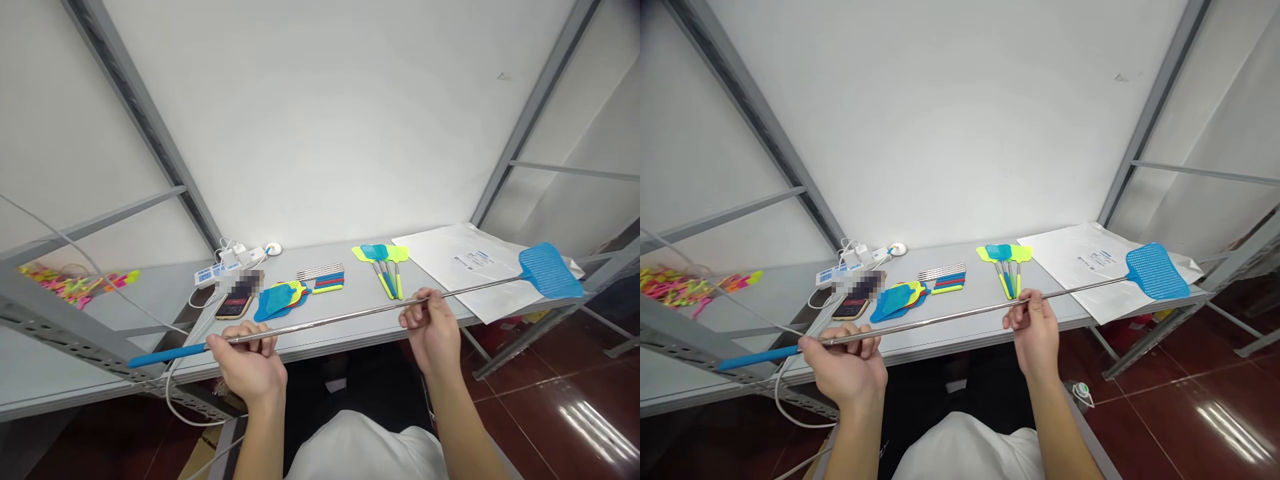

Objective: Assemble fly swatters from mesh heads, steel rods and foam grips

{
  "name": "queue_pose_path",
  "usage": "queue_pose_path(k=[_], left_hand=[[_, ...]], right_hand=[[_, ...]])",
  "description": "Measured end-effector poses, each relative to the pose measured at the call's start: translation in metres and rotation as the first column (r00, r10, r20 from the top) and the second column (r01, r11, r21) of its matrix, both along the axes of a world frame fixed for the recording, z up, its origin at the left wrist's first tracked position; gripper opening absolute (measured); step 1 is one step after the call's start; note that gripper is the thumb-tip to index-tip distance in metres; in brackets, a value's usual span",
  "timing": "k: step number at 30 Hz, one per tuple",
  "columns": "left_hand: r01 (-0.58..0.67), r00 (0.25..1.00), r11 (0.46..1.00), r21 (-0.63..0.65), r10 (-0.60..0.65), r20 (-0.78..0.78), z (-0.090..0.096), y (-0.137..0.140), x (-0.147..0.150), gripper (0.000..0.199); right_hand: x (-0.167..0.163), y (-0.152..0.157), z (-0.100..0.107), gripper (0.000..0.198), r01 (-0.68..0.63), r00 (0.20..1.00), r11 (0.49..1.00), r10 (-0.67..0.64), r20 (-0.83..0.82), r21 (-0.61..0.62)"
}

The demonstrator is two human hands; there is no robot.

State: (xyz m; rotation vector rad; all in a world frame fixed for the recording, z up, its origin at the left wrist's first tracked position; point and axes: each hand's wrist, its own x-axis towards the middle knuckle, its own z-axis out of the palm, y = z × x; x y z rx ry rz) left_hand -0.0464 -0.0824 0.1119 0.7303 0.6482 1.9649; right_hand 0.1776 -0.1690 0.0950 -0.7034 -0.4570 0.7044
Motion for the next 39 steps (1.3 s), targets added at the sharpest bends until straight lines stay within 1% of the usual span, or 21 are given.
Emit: queue_pose_path(k=[3, 7, 8, 10, 15, 17, 19, 23, 28, 31, 35, 39], left_hand=[[0.074, 0.997, 0.997, 0.005, -0.074, -0.007, -0.001, -0.006, 0.009, 0.049], [0.187, 0.981, 0.982, -0.014, -0.188, -0.047, -0.010, -0.018, 0.026, 0.041], [0.197, 0.978, 0.980, -0.029, -0.198, -0.067, -0.013, -0.020, 0.030, 0.041], [0.169, 0.979, 0.983, -0.067, -0.175, -0.106, -0.017, -0.021, 0.033, 0.043], [-0.002, 0.989, 0.992, -0.129, -0.017, -0.147, -0.019, -0.008, 0.023, 0.042], [-0.041, 0.987, 0.988, -0.148, 0.017, -0.157, -0.017, -0.002, 0.018, 0.042], [-0.054, 0.986, 0.986, -0.160, 0.028, -0.163, -0.016, 0.001, 0.016, 0.041], [-0.031, 0.990, 0.987, -0.160, 0.008, -0.141, -0.016, 0.002, 0.019, 0.042], [-0.005, 0.994, 0.993, -0.121, -0.008, -0.108, -0.016, 0.004, 0.017, 0.046], [-0.002, 0.996, 0.990, -0.141, -0.011, -0.090, -0.014, 0.008, 0.010, 0.047], [-0.002, 0.998, 0.989, -0.149, -0.008, -0.066, -0.010, 0.015, 0.000, 0.047], [0.076, 0.997, 0.986, -0.150, -0.077, 0.003, -0.011, 0.016, -0.001, 0.048]], right_hand=[[-0.020, 0.003, -0.003, 0.026, -0.086, 0.994, 0.996, 0.088, 0.071, -0.031], [-0.032, 0.005, -0.008, 0.025, -0.155, 0.980, 0.985, 0.163, 0.117, -0.076], [-0.035, 0.005, -0.010, 0.025, -0.166, 0.976, 0.982, 0.176, 0.127, -0.085], [-0.039, 0.006, -0.012, 0.024, -0.176, 0.972, 0.980, 0.188, 0.140, -0.092], [-0.043, 0.004, -0.012, 0.026, -0.116, 0.969, 0.983, 0.143, 0.199, -0.139], [-0.040, 0.002, -0.010, 0.027, -0.088, 0.972, 0.984, 0.118, 0.202, -0.153], [-0.034, 0.002, -0.009, 0.029, -0.091, 0.978, 0.982, 0.120, 0.174, -0.165], [-0.022, 0.004, -0.008, 0.030, -0.136, 0.983, 0.976, 0.154, 0.099, -0.168], [-0.019, 0.008, -0.012, 0.026, -0.124, 0.991, 0.987, 0.129, 0.039, -0.107], [-0.019, 0.009, -0.012, 0.026, -0.133, 0.991, 0.988, 0.135, 0.012, -0.078], [-0.012, 0.008, -0.008, 0.025, -0.046, 0.999, 0.998, 0.045, -0.018, -0.051], [-0.004, 0.007, -0.007, 0.026, 0.052, 0.998, 0.998, -0.053, -0.046, -0.032]])
